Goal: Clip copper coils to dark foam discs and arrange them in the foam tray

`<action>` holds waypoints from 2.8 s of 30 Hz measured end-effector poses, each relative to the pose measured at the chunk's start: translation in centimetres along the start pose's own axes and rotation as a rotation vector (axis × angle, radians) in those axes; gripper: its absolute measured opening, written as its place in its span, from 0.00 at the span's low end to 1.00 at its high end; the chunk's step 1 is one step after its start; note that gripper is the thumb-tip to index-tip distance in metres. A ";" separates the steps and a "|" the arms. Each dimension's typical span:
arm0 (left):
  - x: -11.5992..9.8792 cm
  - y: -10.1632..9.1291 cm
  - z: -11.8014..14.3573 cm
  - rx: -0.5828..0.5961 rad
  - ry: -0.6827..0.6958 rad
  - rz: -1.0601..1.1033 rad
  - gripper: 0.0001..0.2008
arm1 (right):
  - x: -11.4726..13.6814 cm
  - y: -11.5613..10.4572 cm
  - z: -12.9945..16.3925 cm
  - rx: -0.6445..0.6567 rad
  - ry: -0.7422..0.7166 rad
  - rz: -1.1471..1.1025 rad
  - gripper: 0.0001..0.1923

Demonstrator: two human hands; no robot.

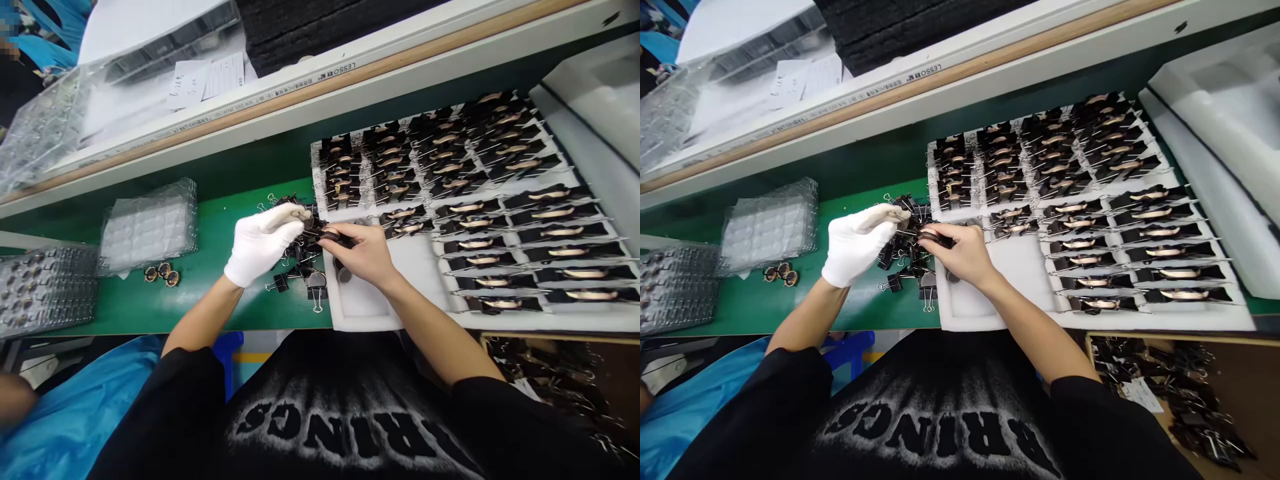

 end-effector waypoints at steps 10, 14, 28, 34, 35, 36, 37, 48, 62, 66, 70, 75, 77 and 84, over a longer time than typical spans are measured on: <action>1.0 0.5 -0.3 0.021 -0.033 -0.027 0.10 | -0.6 0.0 -0.1 0.060 -0.002 0.035 0.08; 1.0 0.8 0.0 0.016 -0.029 -0.046 0.10 | -0.8 0.2 0.0 0.083 -0.020 0.052 0.11; 3.0 1.2 1.7 0.114 -0.319 0.118 0.26 | 0.9 -1.5 0.2 -0.009 -0.435 0.504 0.14; 2.0 1.5 2.1 0.132 -0.253 0.137 0.21 | 0.6 -3.9 2.7 0.044 -0.038 0.213 0.47; 1.9 1.7 2.2 0.163 -0.251 0.141 0.21 | 0.2 -3.9 3.4 0.087 0.021 0.081 0.47; 1.8 2.1 2.4 0.210 -0.249 0.131 0.21 | -0.1 -3.9 4.2 0.100 0.071 -0.030 0.44; 1.7 2.7 2.6 0.274 -0.243 0.102 0.20 | -0.5 -4.1 5.0 0.076 0.108 -0.106 0.39; 1.8 12.5 1.7 0.393 0.183 -0.791 0.16 | -0.4 -8.1 14.0 -0.832 -0.109 0.636 0.23; 3.2 17.3 0.2 0.403 0.201 -0.912 0.18 | -1.6 -6.1 13.9 -0.607 -0.196 0.644 0.17; 3.1 16.5 0.6 0.356 0.164 -0.989 0.24 | -1.8 -5.9 13.8 -0.560 -0.160 0.672 0.15; 2.9 16.1 0.7 0.442 0.136 -1.020 0.24 | -1.9 -5.8 13.5 -0.509 -0.115 0.714 0.14; 2.7 16.4 0.9 0.487 0.202 -1.032 0.23 | -2.9 -5.4 12.6 -0.429 0.030 0.758 0.17; 2.9 16.4 1.1 0.489 0.220 -1.030 0.25 | -3.4 -5.3 12.4 -0.390 0.097 0.785 0.18; 3.2 16.1 1.2 0.454 0.219 -1.004 0.25 | -4.2 -4.7 12.2 -0.265 0.162 0.865 0.24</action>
Point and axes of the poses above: each hand's wrist, its own z-axis away from the middle knuckle, its own y-axis out of the palm, x = y × z, the point moved 5 cm from there along -z, towards the middle knuckle, and after that the axes turned 10 degrees about z, right-handed, at the moved point
